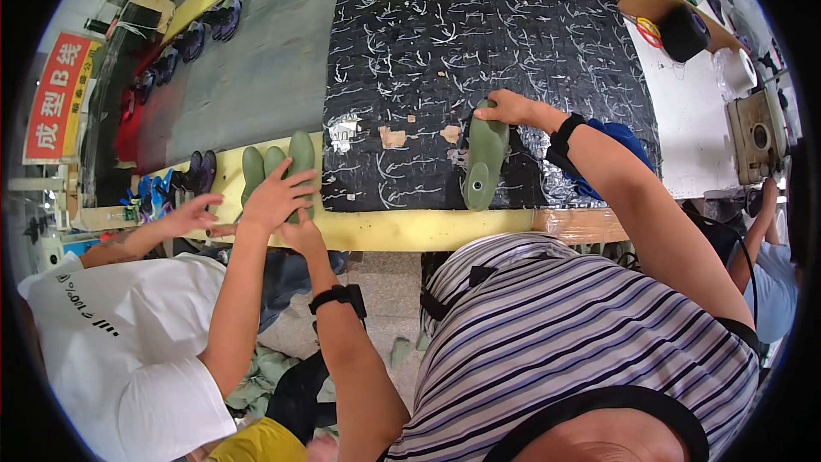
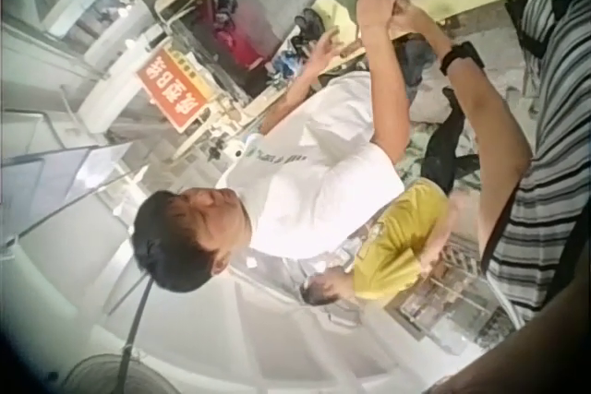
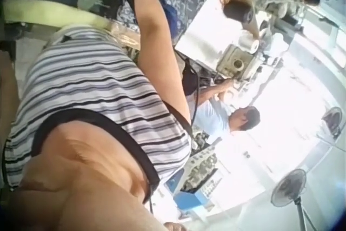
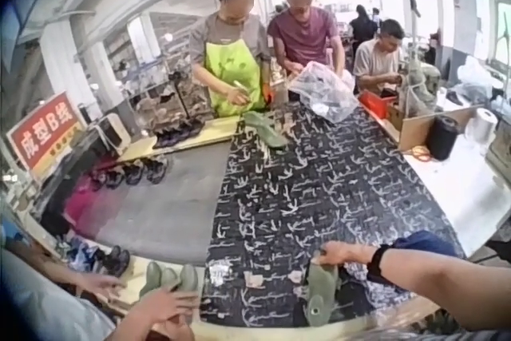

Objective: Gathering shoe lasts from bags and the floor and lining them up on a production line rail.

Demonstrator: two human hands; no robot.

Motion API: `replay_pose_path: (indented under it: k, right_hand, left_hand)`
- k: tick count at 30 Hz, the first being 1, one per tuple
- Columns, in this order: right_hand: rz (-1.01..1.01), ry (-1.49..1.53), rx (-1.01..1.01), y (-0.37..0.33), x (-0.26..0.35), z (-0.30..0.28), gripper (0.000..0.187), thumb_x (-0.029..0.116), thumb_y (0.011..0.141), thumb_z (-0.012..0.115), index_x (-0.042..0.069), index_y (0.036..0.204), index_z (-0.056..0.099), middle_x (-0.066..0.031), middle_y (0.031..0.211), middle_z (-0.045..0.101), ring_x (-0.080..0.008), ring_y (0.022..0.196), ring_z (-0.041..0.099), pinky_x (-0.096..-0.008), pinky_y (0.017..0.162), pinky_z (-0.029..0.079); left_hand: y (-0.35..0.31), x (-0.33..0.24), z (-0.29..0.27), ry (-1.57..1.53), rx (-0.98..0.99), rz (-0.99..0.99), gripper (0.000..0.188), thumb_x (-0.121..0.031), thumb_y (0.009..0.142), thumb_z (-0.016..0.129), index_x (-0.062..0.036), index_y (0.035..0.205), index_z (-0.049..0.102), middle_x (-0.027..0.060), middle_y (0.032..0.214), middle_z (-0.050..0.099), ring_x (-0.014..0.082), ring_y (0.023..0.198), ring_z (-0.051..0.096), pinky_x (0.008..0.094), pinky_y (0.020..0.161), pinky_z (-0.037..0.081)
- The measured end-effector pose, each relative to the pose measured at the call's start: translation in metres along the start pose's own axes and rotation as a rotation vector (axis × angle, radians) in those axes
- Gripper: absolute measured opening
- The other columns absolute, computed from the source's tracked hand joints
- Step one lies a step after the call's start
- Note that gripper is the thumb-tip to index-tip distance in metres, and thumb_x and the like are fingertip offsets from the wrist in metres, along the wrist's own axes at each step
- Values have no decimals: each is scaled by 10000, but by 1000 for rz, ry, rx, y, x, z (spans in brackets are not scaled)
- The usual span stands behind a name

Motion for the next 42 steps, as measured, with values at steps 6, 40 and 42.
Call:
replay_pose_path:
  k: [6, 40, 42]
  right_hand:
    - [36, -88, -84, -4, -22, -12, 765, 615, 756, 583, -69, 1097, 569, -240, 1099, 587, -362, 1037, 565, -407, 870, 442]
    - [1353, 1766, -1086, -588, -90, 567, 226, 180, 833, 584, -42, 866, 614, -108, 730, 618, -184, 634, 592, -299, 548, 489]
    - [1287, 1753, -1013, -571, -107, 579, 236, 190, 840, 582, -43, 870, 614, -106, 735, 620, -174, 642, 593, -299, 559, 489]
  left_hand:
    - [-103, -35, 46, 95, -46, -88, 422, -88, 741, 659, 68, 1089, 480, 194, 1031, 495, 328, 955, 476, 402, 852, 385]
    - [-289, -361, 306, -520, 1054, 263, 653, -43, 762, 621, 73, 1292, 256, 235, 1192, 434, 292, 1025, 503, 387, 873, 459]
    - [-295, -356, 300, -580, 952, 304, 649, -48, 753, 633, 77, 1281, 278, 234, 1188, 438, 300, 1024, 503, 395, 885, 457]
Point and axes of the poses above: each hand's wrist, its own y-axis towards the middle knuckle, its own z-axis out of the palm, x = y × z, the point moved 10 cm from there along y, towards the middle knuckle
